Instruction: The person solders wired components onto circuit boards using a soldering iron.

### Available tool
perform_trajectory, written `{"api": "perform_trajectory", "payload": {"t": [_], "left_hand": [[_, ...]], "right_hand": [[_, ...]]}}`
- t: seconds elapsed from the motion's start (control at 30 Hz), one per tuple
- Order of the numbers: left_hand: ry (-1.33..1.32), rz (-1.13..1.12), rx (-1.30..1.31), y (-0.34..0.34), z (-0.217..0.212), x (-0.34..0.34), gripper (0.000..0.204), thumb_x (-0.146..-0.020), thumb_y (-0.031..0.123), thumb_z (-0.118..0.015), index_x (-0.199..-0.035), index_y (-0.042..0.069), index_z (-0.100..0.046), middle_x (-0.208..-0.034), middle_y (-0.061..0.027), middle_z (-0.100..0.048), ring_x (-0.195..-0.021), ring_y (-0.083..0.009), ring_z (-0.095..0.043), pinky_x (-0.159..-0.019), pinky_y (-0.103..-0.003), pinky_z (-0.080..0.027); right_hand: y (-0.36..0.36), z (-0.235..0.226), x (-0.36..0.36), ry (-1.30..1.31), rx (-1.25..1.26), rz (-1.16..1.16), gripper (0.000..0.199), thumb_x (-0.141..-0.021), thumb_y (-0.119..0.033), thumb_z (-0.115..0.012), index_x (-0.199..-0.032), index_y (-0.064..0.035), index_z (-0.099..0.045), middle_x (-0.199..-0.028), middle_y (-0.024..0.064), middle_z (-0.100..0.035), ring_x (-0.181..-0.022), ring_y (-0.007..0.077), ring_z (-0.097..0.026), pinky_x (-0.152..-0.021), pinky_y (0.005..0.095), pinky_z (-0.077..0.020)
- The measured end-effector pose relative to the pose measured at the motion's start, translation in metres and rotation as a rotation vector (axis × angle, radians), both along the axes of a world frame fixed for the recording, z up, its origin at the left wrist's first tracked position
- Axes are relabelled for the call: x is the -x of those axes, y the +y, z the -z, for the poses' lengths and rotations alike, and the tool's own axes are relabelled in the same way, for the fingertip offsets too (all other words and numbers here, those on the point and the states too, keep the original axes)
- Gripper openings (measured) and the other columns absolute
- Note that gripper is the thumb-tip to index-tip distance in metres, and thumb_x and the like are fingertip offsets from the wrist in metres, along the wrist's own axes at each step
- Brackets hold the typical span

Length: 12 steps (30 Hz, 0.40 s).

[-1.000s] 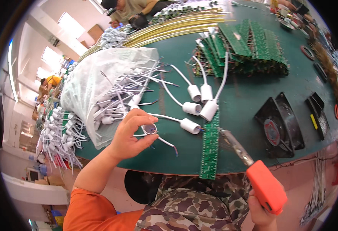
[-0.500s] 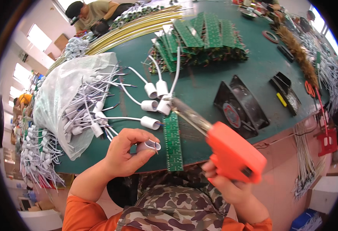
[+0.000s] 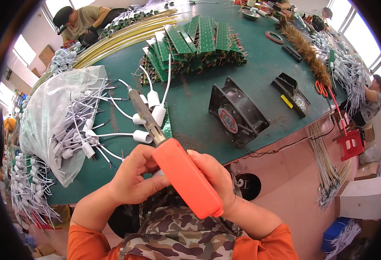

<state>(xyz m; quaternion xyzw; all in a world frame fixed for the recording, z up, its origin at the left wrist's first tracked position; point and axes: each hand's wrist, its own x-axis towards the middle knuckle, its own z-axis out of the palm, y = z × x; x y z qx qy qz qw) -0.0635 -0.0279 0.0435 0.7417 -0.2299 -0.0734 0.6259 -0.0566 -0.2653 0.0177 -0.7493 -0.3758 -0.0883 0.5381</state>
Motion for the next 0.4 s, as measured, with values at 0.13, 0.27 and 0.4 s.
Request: {"api": "perform_trajectory", "payload": {"t": [0.13, 0.27, 0.4], "left_hand": [[0.005, -0.017, -0.021, -0.002, -0.006, 0.002, 0.040, -0.093, 0.015, -0.078, -0.118, 0.001, -0.051, -0.098, -0.0151, -0.070, -0.088, -0.0222, -0.073, -0.077, -0.035, -0.057], [-0.424, -0.076, -0.150, -0.005, -0.006, 0.000, 0.035, -0.091, 0.014, -0.079, -0.116, 0.002, -0.057, -0.102, -0.0131, -0.070, -0.088, -0.0276, -0.072, -0.075, -0.038, -0.057], [-0.851, -0.189, -0.325, -0.007, 0.001, 0.009, 0.045, -0.089, 0.014, -0.081, -0.127, 0.006, -0.059, -0.111, -0.0102, -0.071, -0.097, -0.0352, -0.071, -0.077, -0.043, -0.059]], "right_hand": [[0.003, 0.003, 0.003, -0.063, -0.036, 0.015, 0.061, -0.090, -0.002, -0.075, -0.145, 0.0015, -0.048, -0.106, 0.0134, -0.068, -0.084, 0.0212, -0.068, -0.077, 0.0352, -0.0558], [0.015, -0.007, 0.015, 0.200, -0.159, 0.135, 0.039, -0.095, -0.004, -0.070, -0.131, 0.0007, -0.056, -0.099, 0.0105, -0.068, -0.081, 0.0196, -0.065, -0.073, 0.0344, -0.0537], [0.027, -0.012, 0.020, 0.651, -0.563, 0.049, 0.032, -0.097, -0.011, -0.072, -0.124, -0.0005, -0.059, -0.096, 0.0094, -0.067, -0.084, 0.0214, -0.063, -0.076, 0.0355, -0.0533]]}}
